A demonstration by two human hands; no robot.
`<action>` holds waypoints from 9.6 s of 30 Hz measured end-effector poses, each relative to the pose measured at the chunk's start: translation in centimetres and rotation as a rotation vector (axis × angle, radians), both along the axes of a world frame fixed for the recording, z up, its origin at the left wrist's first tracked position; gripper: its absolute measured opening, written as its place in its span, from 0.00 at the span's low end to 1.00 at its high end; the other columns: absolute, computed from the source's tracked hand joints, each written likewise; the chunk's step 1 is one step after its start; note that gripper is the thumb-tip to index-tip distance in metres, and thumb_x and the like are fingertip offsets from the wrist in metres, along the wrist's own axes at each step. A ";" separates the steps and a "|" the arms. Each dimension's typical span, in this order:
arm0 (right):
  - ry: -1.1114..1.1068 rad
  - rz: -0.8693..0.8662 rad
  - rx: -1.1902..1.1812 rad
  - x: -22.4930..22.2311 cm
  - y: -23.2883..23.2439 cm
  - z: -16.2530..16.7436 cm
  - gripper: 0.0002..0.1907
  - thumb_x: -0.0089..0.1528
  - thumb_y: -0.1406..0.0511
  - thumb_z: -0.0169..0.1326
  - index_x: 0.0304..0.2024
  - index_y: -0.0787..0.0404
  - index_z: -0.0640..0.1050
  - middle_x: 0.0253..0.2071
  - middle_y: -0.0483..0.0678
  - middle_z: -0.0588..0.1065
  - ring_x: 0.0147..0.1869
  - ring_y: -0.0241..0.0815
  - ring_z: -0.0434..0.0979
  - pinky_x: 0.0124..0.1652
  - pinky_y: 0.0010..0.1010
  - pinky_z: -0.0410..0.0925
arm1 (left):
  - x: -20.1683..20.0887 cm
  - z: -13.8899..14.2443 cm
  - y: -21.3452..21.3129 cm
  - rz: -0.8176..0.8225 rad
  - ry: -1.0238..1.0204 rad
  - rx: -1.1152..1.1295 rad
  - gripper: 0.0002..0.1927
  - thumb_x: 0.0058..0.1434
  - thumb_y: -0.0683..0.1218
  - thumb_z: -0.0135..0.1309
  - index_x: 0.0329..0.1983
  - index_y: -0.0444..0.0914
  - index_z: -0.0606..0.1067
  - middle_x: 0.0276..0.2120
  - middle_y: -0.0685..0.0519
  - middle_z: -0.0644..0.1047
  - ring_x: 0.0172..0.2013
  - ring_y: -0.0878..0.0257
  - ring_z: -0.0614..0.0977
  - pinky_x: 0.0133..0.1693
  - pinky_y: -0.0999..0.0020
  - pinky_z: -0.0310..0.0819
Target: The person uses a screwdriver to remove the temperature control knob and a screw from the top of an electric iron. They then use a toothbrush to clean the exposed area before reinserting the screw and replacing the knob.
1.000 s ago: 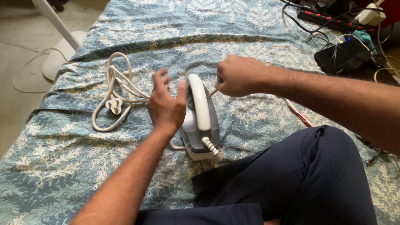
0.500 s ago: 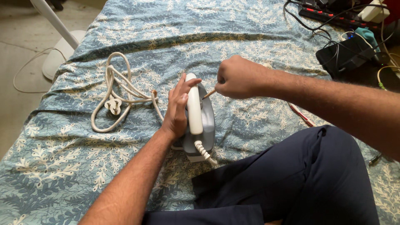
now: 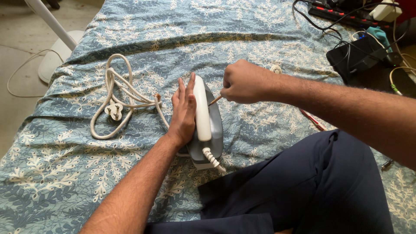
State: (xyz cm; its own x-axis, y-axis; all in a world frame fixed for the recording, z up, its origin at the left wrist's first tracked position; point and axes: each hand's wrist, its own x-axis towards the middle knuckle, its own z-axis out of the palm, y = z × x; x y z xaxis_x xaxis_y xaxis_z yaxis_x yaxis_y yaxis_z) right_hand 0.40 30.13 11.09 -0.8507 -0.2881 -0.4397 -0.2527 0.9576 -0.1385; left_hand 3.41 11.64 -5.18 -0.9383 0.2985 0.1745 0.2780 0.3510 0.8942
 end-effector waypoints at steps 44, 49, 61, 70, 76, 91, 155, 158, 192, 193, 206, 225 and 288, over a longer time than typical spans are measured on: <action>0.103 1.014 0.284 -3.3 -0.5 0.5 0.18 0.69 0.59 0.54 0.28 0.64 0.81 0.22 0.50 0.79 0.26 0.45 0.83 0.28 0.37 0.76 | -0.5 0.6 0.6 -0.024 0.127 0.027 0.34 0.75 0.58 0.15 0.79 0.41 0.52 0.77 0.44 0.56 0.77 0.44 0.49 0.73 0.53 0.37; 0.056 0.619 0.427 -2.4 -2.7 0.2 0.11 0.58 0.64 0.55 0.29 0.65 0.83 0.25 0.56 0.78 0.30 0.52 0.83 0.33 0.42 0.76 | -0.2 0.4 0.6 -0.033 0.119 0.017 0.34 0.75 0.59 0.17 0.79 0.40 0.52 0.77 0.45 0.56 0.77 0.44 0.49 0.73 0.53 0.37; 0.491 1.845 0.437 -5.4 -0.1 -0.7 0.16 0.70 0.67 0.55 0.26 0.61 0.80 0.21 0.44 0.79 0.27 0.40 0.83 0.29 0.31 0.76 | -0.3 0.7 1.0 -0.026 0.076 -0.057 0.35 0.73 0.59 0.16 0.80 0.42 0.49 0.77 0.44 0.53 0.76 0.46 0.49 0.73 0.53 0.36; 0.053 0.721 0.405 -2.7 -2.8 1.5 0.17 0.63 0.55 0.58 0.34 0.61 0.86 0.27 0.52 0.79 0.31 0.50 0.83 0.34 0.40 0.77 | -0.1 0.8 0.8 -0.030 0.096 0.014 0.35 0.74 0.60 0.18 0.79 0.41 0.52 0.77 0.44 0.55 0.77 0.46 0.49 0.73 0.54 0.37; -0.056 0.522 0.375 -2.5 -3.2 0.7 0.13 0.61 0.60 0.56 0.36 0.65 0.83 0.31 0.57 0.79 0.35 0.54 0.82 0.36 0.44 0.74 | -0.2 0.5 0.7 -0.034 0.123 0.013 0.34 0.75 0.59 0.17 0.79 0.41 0.51 0.78 0.44 0.55 0.77 0.46 0.50 0.74 0.54 0.37; 0.145 1.179 0.426 -2.8 -1.5 -0.2 0.01 0.50 0.67 0.60 0.24 0.56 0.80 0.21 0.48 0.76 0.29 0.48 0.82 0.30 0.42 0.75 | -0.3 1.0 0.7 -0.032 0.078 -0.042 0.35 0.73 0.60 0.17 0.80 0.42 0.49 0.77 0.44 0.54 0.77 0.45 0.48 0.73 0.53 0.36; -0.041 0.413 0.399 -3.0 -2.2 1.3 0.14 0.59 0.57 0.57 0.36 0.61 0.84 0.36 0.55 0.82 0.39 0.49 0.83 0.40 0.45 0.76 | -0.1 0.7 0.1 -0.059 -0.017 -0.063 0.51 0.63 0.73 0.30 0.80 0.38 0.46 0.77 0.37 0.50 0.75 0.44 0.48 0.73 0.45 0.38; -0.218 0.303 0.360 -4.4 -1.5 0.5 0.15 0.61 0.61 0.52 0.32 0.57 0.89 0.37 0.52 0.84 0.41 0.45 0.84 0.44 0.45 0.73 | -0.1 0.6 0.1 -0.058 -0.021 -0.070 0.51 0.62 0.72 0.31 0.80 0.37 0.46 0.76 0.37 0.50 0.75 0.43 0.47 0.72 0.45 0.38; 0.224 0.841 0.170 -2.3 4.3 -0.8 0.01 0.53 0.70 0.63 0.27 0.60 0.83 0.24 0.53 0.78 0.30 0.52 0.82 0.30 0.43 0.74 | -0.6 0.6 2.1 -0.069 0.032 -0.114 0.46 0.65 0.66 0.31 0.79 0.35 0.47 0.77 0.38 0.51 0.74 0.44 0.50 0.72 0.48 0.39; 0.272 0.941 0.197 -2.3 4.7 -1.3 0.03 0.51 0.72 0.62 0.25 0.60 0.82 0.24 0.52 0.78 0.30 0.51 0.82 0.31 0.42 0.74 | -0.6 0.6 2.2 -0.071 0.033 -0.123 0.45 0.65 0.65 0.31 0.79 0.35 0.47 0.77 0.38 0.50 0.74 0.44 0.49 0.72 0.48 0.38; 0.275 0.709 0.038 -1.2 7.4 -2.0 0.15 0.57 0.62 0.53 0.17 0.62 0.76 0.15 0.54 0.73 0.20 0.55 0.78 0.25 0.45 0.72 | -0.5 0.6 2.7 -0.096 0.043 -0.104 0.45 0.66 0.65 0.30 0.80 0.35 0.46 0.77 0.39 0.51 0.75 0.44 0.50 0.73 0.50 0.38; 0.419 0.586 -0.055 -1.4 12.1 -6.1 0.07 0.60 0.62 0.60 0.38 0.51 0.87 0.22 0.48 0.80 0.24 0.48 0.79 0.30 0.41 0.73 | -1.9 -1.9 4.9 -0.072 -0.046 -0.143 0.53 0.61 0.74 0.28 0.83 0.42 0.43 0.78 0.41 0.51 0.73 0.45 0.55 0.72 0.43 0.46; 0.193 0.268 -0.166 -2.9 6.3 -2.5 0.10 0.61 0.63 0.61 0.30 0.64 0.85 0.23 0.53 0.81 0.20 0.43 0.81 0.27 0.33 0.76 | -2.5 -1.2 3.7 -0.059 -0.103 -0.161 0.51 0.59 0.73 0.29 0.81 0.42 0.43 0.78 0.40 0.48 0.75 0.43 0.48 0.71 0.41 0.39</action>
